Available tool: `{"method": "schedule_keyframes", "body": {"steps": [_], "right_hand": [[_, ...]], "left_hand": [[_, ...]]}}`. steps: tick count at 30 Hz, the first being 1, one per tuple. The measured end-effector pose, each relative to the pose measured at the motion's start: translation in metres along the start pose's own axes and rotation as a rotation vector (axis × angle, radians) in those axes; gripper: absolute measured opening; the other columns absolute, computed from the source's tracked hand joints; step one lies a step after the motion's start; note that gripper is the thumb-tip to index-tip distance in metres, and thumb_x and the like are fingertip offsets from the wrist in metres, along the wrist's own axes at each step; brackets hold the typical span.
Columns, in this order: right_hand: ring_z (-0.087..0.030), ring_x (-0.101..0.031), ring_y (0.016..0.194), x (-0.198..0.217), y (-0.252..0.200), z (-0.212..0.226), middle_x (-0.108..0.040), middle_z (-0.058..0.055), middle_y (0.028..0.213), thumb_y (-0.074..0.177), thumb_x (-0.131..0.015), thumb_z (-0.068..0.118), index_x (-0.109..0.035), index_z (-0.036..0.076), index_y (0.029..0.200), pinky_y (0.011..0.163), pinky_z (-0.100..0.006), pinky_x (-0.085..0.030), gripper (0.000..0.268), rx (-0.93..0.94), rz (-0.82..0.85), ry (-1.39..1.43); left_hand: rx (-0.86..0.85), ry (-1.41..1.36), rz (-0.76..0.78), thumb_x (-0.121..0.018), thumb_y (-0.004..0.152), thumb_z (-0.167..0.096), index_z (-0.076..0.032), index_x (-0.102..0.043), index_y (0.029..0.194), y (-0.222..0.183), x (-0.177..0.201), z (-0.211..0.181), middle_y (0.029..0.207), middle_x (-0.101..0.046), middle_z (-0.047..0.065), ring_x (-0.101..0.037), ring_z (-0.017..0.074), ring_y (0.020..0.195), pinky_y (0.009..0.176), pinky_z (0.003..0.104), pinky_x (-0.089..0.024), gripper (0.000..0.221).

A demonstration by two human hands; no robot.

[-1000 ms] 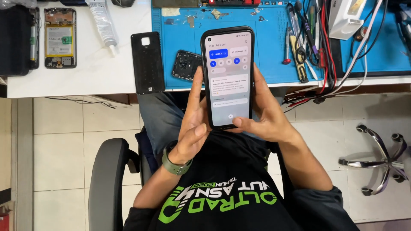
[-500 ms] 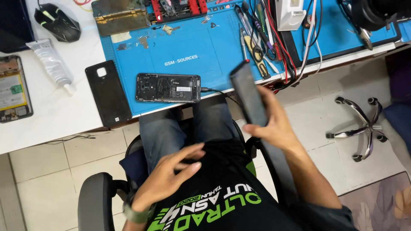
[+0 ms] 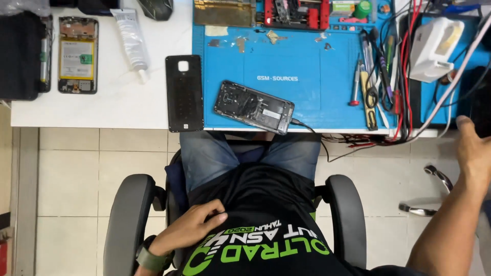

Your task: The person cleans the back cover of a mobile phone and then secures it to the phone body using several rubber bands.

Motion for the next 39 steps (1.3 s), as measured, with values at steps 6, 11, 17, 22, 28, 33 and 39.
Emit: {"method": "schedule_keyframes", "body": {"steps": [6, 11, 17, 22, 28, 33, 39], "right_hand": [[-0.052, -0.054, 0.138, -0.015, 0.015, 0.007, -0.059, -0.04, 0.151, 0.131, -0.062, 0.061, -0.06, -0.009, 0.161, 0.109, -0.054, -0.038, 0.076, -0.058, 0.082, -0.019], [-0.054, -0.073, 0.11, 0.001, -0.065, 0.101, -0.078, -0.039, 0.119, 0.122, -0.072, 0.019, -0.076, -0.017, 0.129, 0.094, -0.057, -0.057, 0.036, 0.355, -0.487, 0.084], [-0.051, -0.072, 0.122, -0.022, -0.185, 0.291, -0.073, -0.036, 0.123, 0.113, -0.056, -0.023, -0.069, -0.018, 0.124, 0.114, -0.059, -0.062, 0.018, 0.845, -0.17, 0.614], [-0.048, -0.076, 0.121, -0.061, -0.221, 0.385, -0.079, -0.027, 0.121, 0.108, -0.063, -0.01, -0.073, -0.01, 0.125, 0.105, -0.055, -0.058, 0.02, 0.872, 0.122, 0.786], [-0.047, -0.069, 0.138, -0.069, -0.248, 0.435, -0.069, -0.03, 0.137, 0.118, -0.056, 0.005, -0.062, -0.007, 0.136, 0.12, -0.053, -0.059, 0.023, 0.879, 0.431, 0.901], [-0.047, -0.069, 0.139, -0.067, -0.24, 0.415, -0.069, -0.031, 0.136, 0.121, -0.057, 0.015, -0.063, -0.008, 0.135, 0.106, -0.045, -0.058, 0.028, 0.779, 0.426, 0.959], [-0.046, -0.069, 0.135, -0.064, -0.225, 0.388, -0.068, -0.03, 0.132, 0.122, -0.057, 0.015, -0.062, -0.01, 0.133, 0.114, -0.049, -0.063, 0.028, 0.721, 0.359, 1.03]], "left_hand": [[-0.369, -0.339, 0.027, -0.074, 0.102, -0.042, -0.013, -0.074, 0.122, -0.03, 0.036, -0.057, 0.11, -0.074, 0.003, -0.066, 0.0158, 0.102, 0.093, 0.033, -0.054, 0.036], [-1.017, -0.197, 0.493, -0.037, 0.127, -0.056, -0.006, -0.064, 0.128, -0.067, 0.03, -0.119, 0.142, -0.054, 0.013, -0.053, 0.0373, 0.14, 0.127, 0.054, -0.04, 0.056], [-1.081, -0.193, -0.46, -0.062, 0.111, -0.042, -0.016, -0.057, 0.084, -0.077, 0.105, -0.142, 0.099, -0.063, 0.005, -0.07, 0.03, 0.101, 0.094, 0.051, -0.062, 0.038], [-0.674, 0.026, -1.349, -0.082, 0.108, -0.017, -0.002, -0.068, 0.114, -0.021, 0.178, -0.098, 0.106, -0.067, 0.012, -0.075, 0.0375, 0.101, 0.09, 0.05, -0.064, 0.021], [-0.092, 0.353, -1.338, -0.09, 0.1, -0.029, -0.001, -0.037, 0.159, 0.031, 0.197, -0.103, 0.149, -0.049, 0.026, -0.062, 0.0518, 0.125, 0.08, 0.061, -0.062, 0.084], [0.012, 0.458, -1.244, -0.108, 0.084, -0.026, -0.001, -0.017, 0.168, 0.045, 0.187, -0.116, 0.158, -0.034, 0.037, -0.057, 0.0577, 0.123, 0.072, 0.059, -0.066, 0.126], [0.011, 0.407, -1.275, -0.108, 0.077, -0.01, -0.002, -0.01, 0.171, 0.053, 0.185, -0.107, 0.163, -0.026, 0.038, -0.055, 0.0568, 0.123, 0.082, 0.056, -0.064, 0.136]]}}
Point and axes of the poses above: each hand's wrist, its own y-axis towards the middle knuckle, its own x-axis out of the back of the hand, z = x × y, the point moved 6 cm from there along y, towards the middle knuckle
